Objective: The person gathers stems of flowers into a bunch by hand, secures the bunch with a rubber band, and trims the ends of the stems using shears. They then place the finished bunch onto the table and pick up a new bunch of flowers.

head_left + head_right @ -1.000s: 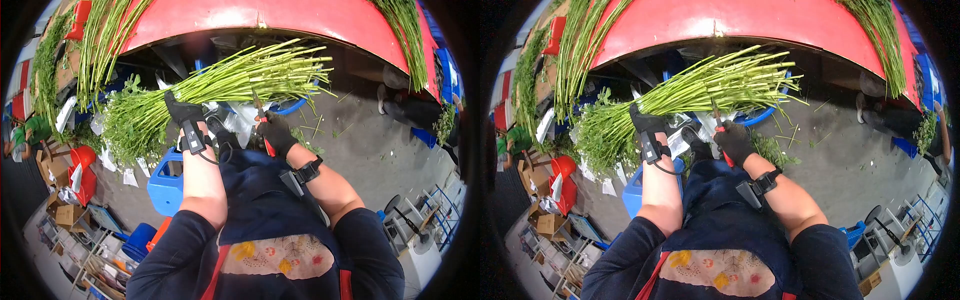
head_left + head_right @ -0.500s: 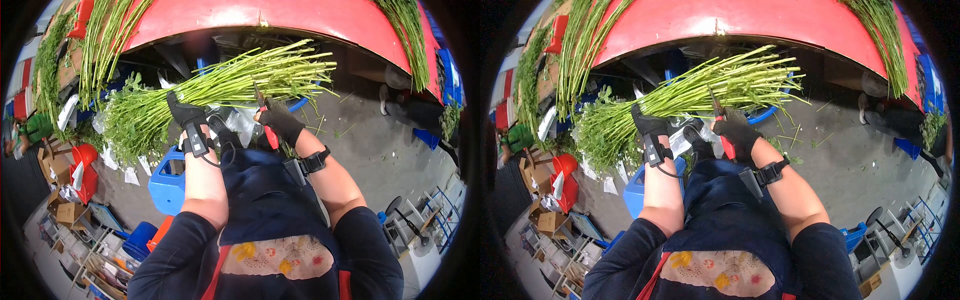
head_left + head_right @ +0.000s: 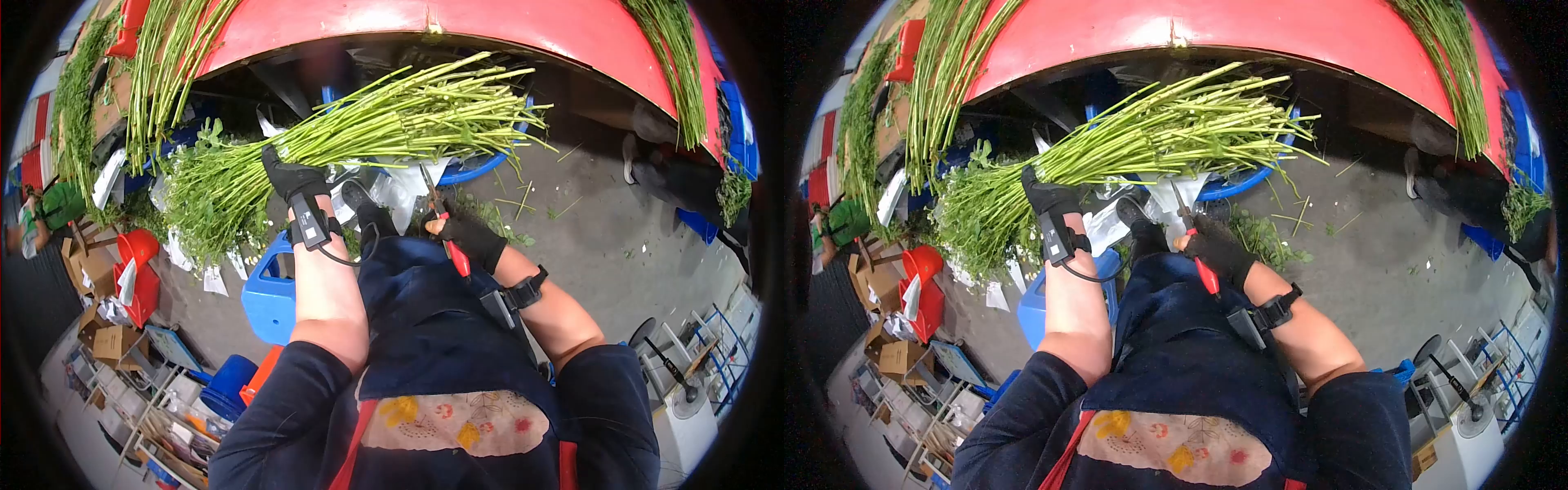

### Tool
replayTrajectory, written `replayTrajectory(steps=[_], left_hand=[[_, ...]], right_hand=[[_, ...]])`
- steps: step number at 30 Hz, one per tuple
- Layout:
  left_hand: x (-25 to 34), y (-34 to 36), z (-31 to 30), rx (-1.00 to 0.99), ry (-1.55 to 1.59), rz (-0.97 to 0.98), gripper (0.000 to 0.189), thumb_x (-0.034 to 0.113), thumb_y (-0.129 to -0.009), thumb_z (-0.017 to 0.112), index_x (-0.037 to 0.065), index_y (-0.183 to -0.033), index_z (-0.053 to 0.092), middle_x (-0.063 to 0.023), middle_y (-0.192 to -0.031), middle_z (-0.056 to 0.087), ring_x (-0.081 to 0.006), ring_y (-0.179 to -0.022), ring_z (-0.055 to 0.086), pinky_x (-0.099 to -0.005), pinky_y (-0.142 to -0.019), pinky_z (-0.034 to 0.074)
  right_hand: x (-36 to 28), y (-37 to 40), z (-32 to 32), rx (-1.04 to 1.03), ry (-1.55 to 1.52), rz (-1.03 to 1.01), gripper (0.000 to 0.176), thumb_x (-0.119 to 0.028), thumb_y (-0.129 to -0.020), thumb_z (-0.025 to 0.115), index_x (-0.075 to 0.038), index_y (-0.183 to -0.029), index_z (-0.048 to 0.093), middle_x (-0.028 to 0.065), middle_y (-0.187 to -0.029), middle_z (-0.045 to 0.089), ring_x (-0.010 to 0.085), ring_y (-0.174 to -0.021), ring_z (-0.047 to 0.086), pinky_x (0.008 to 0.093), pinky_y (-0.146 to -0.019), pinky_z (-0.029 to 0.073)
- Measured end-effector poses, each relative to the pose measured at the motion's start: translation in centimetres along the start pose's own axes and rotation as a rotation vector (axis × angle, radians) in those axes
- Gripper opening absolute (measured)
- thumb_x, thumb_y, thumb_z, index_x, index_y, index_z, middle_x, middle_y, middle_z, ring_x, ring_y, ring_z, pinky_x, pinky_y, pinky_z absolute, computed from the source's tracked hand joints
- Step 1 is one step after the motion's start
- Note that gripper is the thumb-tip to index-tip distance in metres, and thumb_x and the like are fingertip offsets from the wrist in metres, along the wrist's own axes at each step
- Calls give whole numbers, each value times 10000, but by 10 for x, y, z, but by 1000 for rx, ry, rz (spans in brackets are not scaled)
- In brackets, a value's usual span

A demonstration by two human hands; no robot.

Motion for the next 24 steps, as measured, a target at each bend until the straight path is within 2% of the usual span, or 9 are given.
replayTrajectory(steps=[3, 6, 8, 10, 13, 18, 21, 23, 24], left_hand=[[-1, 10, 10, 48, -41, 33, 609, 481, -829, 439, -9, -1179, 533, -223, -1192, 562, -398, -1057, 540, -531, -943, 397], [-4, 9, 4, 5, 3, 1, 630, 487, -822, 443, -8, -1207, 510, -231, -1221, 540, -405, -1080, 527, -533, -950, 397], [-6, 12, 3, -5, 24, -37, 645, 498, -817, 443, -6, -1215, 504, -234, -1240, 525, -412, -1095, 515, -537, -956, 393], [-6, 15, 7, -29, 95, -83, 529, 457, -859, 439, 15, -1131, 546, -198, -1164, 563, -379, -1043, 531, -513, -940, 406], [-8, 20, 8, -10, 107, -84, 478, 436, -875, 439, 29, -1092, 567, -178, -1124, 583, -363, -1017, 542, -502, -931, 415], [-12, 22, 9, -71, 170, -157, 497, 447, -870, 439, 30, -1112, 561, -178, -1134, 583, -362, -1029, 540, -502, -940, 411], [-9, 19, 1, -61, 154, -118, 531, 460, -870, 437, 27, -1156, 549, -181, -1163, 572, -365, -1042, 535, -504, -949, 405], [-7, 17, 2, -8, 107, -99, 600, 484, -852, 420, 4, -1197, 522, -222, -1223, 536, -396, -1102, 510, -544, -963, 384], [-6, 17, -1, 18, 83, -88, 636, 497, -843, 411, -8, -1218, 508, -242, -1254, 517, -412, -1132, 497, -564, -970, 374]], right_hand=[[-21, -4, 3, -54, -86, 147, 381, -343, -763, 635, 9, -902, 594, 86, -700, 573, 202, -622, 542, 352, -592, 433], [-36, -23, 6, -111, -54, 122, 344, -327, -771, 630, -15, -906, 581, 69, -678, 555, 185, -608, 543, 342, -569, 429], [-55, -25, 9, -73, -75, 112, 330, -314, -767, 638, -28, -914, 564, 61, -659, 538, 177, -598, 540, 340, -557, 430], [-63, -24, 10, -90, -166, 149, 318, -293, -755, 655, -51, -923, 535, 51, -652, 513, 152, -588, 528, 333, -543, 437], [-70, -25, 9, -102, 11, 122, 375, -364, -776, 668, -53, -932, 527, 23, -699, 509, 127, -604, 474, 295, -560, 401], [-66, -45, 1, -173, 399, -429, 482, -375, -754, 691, -18, -1031, 524, 57, -822, 541, 140, -734, 506, 296, -665, 434], [-73, -41, 1, -234, 399, -253, 653, -366, -751, 693, 20, -1219, 450, 76, -890, 558, 164, -800, 527, 312, -721, 453], [-70, -38, 5, -235, 122, 71, 715, -363, -756, 686, 19, -1289, 400, 79, -909, 562, 170, -813, 537, 315, -727, 456], [-72, -34, 7, -262, 107, 89, 777, -368, -759, 679, 13, -1343, 336, 81, -918, 562, 173, -821, 546, 313, -721, 459]])
Point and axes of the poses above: each hand's wrist, its own y-axis away from the middle knuckle, its own z-axis out of the palm, x = y × z, the point moved 5 cm from there along -y, towards the middle knuckle
